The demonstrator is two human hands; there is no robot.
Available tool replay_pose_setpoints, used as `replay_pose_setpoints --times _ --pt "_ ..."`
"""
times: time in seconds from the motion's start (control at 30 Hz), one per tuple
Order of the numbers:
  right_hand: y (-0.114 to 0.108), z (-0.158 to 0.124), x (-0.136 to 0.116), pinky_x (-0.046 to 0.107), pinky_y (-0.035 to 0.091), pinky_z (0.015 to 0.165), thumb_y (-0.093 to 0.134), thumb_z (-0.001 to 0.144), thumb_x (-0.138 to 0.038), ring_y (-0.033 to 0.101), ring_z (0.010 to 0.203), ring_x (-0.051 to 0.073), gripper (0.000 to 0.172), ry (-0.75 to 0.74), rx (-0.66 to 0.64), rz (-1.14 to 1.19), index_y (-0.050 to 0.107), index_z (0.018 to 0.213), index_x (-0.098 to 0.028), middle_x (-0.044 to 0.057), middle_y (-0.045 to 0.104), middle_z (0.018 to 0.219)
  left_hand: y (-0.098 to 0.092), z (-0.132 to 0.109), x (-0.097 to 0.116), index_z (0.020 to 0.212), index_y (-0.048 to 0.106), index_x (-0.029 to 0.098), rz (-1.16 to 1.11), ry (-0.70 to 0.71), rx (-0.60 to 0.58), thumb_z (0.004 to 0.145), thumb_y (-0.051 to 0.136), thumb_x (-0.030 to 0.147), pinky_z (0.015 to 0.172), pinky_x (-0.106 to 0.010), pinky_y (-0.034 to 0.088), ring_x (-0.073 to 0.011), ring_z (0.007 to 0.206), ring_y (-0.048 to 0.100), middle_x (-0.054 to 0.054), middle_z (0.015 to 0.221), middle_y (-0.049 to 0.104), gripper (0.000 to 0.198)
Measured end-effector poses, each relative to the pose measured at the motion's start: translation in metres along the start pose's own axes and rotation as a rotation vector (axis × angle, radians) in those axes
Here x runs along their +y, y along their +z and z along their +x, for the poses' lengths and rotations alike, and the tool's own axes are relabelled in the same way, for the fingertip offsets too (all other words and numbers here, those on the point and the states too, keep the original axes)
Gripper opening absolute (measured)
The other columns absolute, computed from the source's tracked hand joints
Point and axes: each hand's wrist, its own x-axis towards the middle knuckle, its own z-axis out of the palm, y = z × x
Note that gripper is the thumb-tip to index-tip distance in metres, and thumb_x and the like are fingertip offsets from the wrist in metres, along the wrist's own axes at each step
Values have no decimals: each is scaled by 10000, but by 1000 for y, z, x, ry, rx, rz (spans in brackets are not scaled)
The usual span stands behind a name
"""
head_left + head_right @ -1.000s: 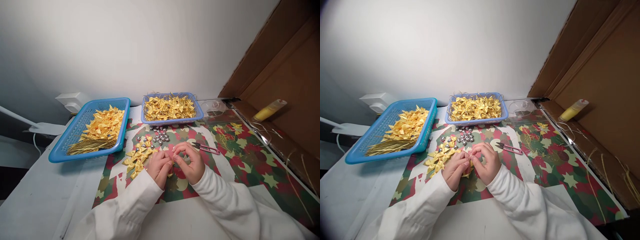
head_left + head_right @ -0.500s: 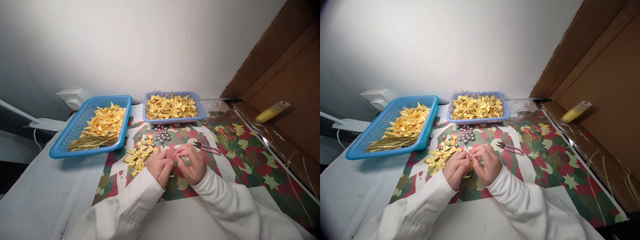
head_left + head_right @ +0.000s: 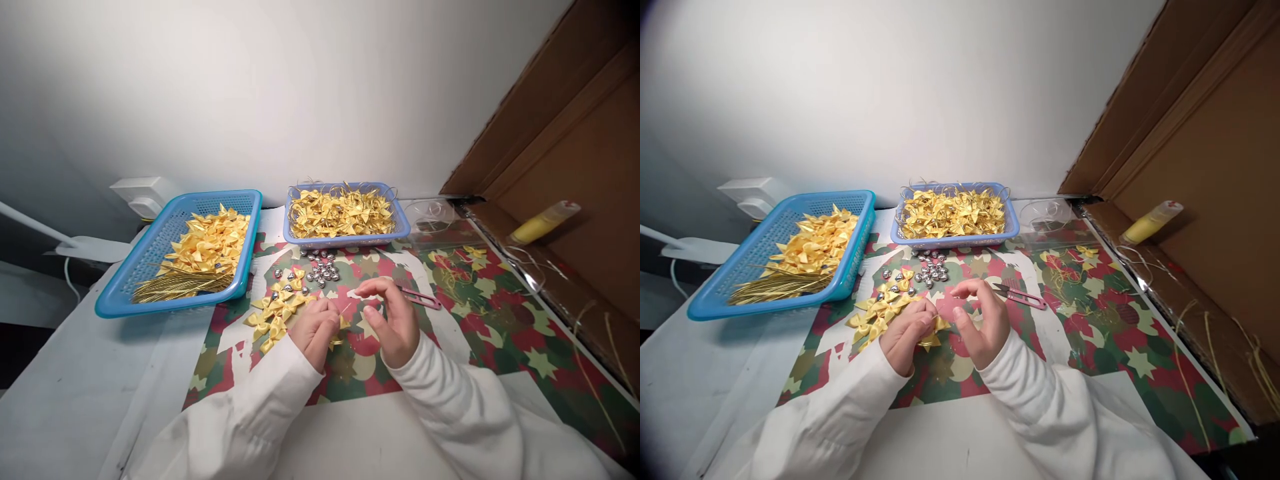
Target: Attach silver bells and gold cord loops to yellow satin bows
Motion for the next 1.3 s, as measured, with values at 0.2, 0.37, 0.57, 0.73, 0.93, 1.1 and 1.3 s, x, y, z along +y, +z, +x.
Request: replay_pose_setpoints --times 0.2,0.37,0.57,0.73,0.93,1.1,1.3 --pt "6 4 2 326 465 703 573 758 -161 575 761 186 48 44 -203 -68 598 759 -201 37 650 779 -1 1 -1 528 340 205 -45 61 61 876 260 318 678 -335 361 -171 676 423 -20 653 443 375" --pt "3 5 -2 341 443 697 571 798 -165 570 757 188 73 -112 -101 -116 589 737 -202 33 648 739 -2 1 0 471 340 197 -31 -20 105 846 302 269 653 -322 360 -170 681 436 -22 639 429 383" --pt "5 1 -7 359 426 656 536 785 -156 551 705 199 95 -183 4 -221 569 711 -206 41 630 686 0 0 0 428 360 192 31 -57 80 771 356 200 657 -321 359 -170 685 440 -20 637 445 343" --pt "7 -1 -5 365 413 655 513 788 -155 551 703 203 111 -182 8 -242 557 701 -207 41 619 681 2 0 2 413 307 188 95 -4 99 738 381 188 639 -330 346 -165 655 422 -16 602 439 333" --pt "6 0 -5 337 423 658 515 783 -151 545 710 192 116 -91 -49 -165 561 691 -205 30 597 678 0 1 -1 416 291 181 134 104 76 725 381 166 649 -341 342 -153 622 401 -14 599 423 322" --pt "-1 8 1 296 422 625 562 755 -205 530 655 157 99 134 -182 36 564 658 -187 18 595 675 -5 3 -1 427 302 177 102 175 32 710 379 156 672 -348 337 -150 612 395 -12 607 431 294" --pt "-5 14 11 276 423 572 589 725 -261 529 595 134 107 339 -373 253 589 658 -178 4 597 645 -10 3 0 424 359 182 -13 205 -85 777 380 229 654 -329 352 -165 656 431 -29 654 455 357"
